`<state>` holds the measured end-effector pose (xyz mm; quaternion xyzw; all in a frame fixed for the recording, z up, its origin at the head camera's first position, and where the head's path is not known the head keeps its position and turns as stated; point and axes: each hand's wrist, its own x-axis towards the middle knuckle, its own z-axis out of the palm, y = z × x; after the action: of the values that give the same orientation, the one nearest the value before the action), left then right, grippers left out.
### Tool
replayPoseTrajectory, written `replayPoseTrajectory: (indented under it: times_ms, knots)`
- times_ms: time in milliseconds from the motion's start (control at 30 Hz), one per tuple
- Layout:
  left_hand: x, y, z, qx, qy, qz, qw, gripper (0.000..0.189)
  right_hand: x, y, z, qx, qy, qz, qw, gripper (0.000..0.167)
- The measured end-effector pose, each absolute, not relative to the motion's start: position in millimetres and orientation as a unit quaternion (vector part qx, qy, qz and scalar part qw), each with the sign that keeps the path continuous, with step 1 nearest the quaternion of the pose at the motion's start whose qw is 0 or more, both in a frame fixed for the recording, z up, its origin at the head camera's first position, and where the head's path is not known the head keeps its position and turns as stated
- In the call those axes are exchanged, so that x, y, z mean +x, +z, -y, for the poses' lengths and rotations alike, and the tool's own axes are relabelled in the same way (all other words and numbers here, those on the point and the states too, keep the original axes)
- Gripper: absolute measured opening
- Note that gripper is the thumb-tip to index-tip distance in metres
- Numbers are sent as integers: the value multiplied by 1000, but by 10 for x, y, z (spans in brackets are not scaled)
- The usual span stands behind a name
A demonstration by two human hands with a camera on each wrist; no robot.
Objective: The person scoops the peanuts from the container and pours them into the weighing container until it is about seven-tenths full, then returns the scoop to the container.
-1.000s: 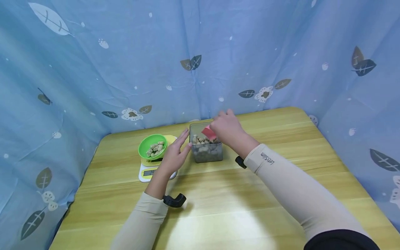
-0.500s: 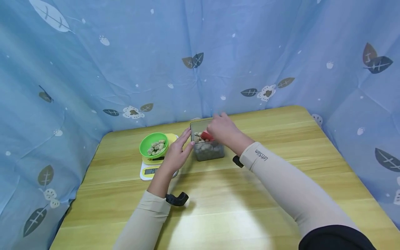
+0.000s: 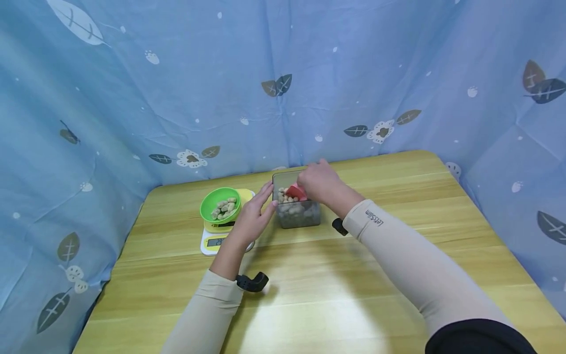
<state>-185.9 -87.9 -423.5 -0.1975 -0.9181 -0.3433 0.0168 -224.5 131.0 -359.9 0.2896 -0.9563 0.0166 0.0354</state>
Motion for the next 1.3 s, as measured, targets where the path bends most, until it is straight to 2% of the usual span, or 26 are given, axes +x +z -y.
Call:
replayPoseTrajectory:
  times_ms: [167, 333, 433, 667, 833, 967, 1300]
  knots:
    - [-1854, -4216, 866, -200, -327, 923, 17, 58, -2291, -3560, -1336, 286, 19, 958, -3, 17]
    - [-1854, -4216, 848, -201, -320, 926, 15, 59, -2325, -3491, -1406, 272, 54, 960, -41, 14]
    - [-1854, -4222, 833, -201, -317, 927, 20, 61, -2314, -3470, -1436, 264, 69, 961, -42, 15]
    - [-1841, -4231, 810, -188, -312, 931, 30, 64, -2249, -3519, -1420, 273, 61, 960, -4, 10]
    - [-1831, -4253, 785, -183, -319, 929, 29, 64, -2254, -3522, -1455, 256, 107, 960, -38, 6]
    - [-1828, -4269, 775, -184, -321, 929, 30, 63, -2271, -3527, -1466, 236, 145, 959, -66, 18]
    - [-1817, -4252, 770, -180, -322, 929, 32, 63, -2269, -3530, -1481, 243, 172, 952, -73, 9]
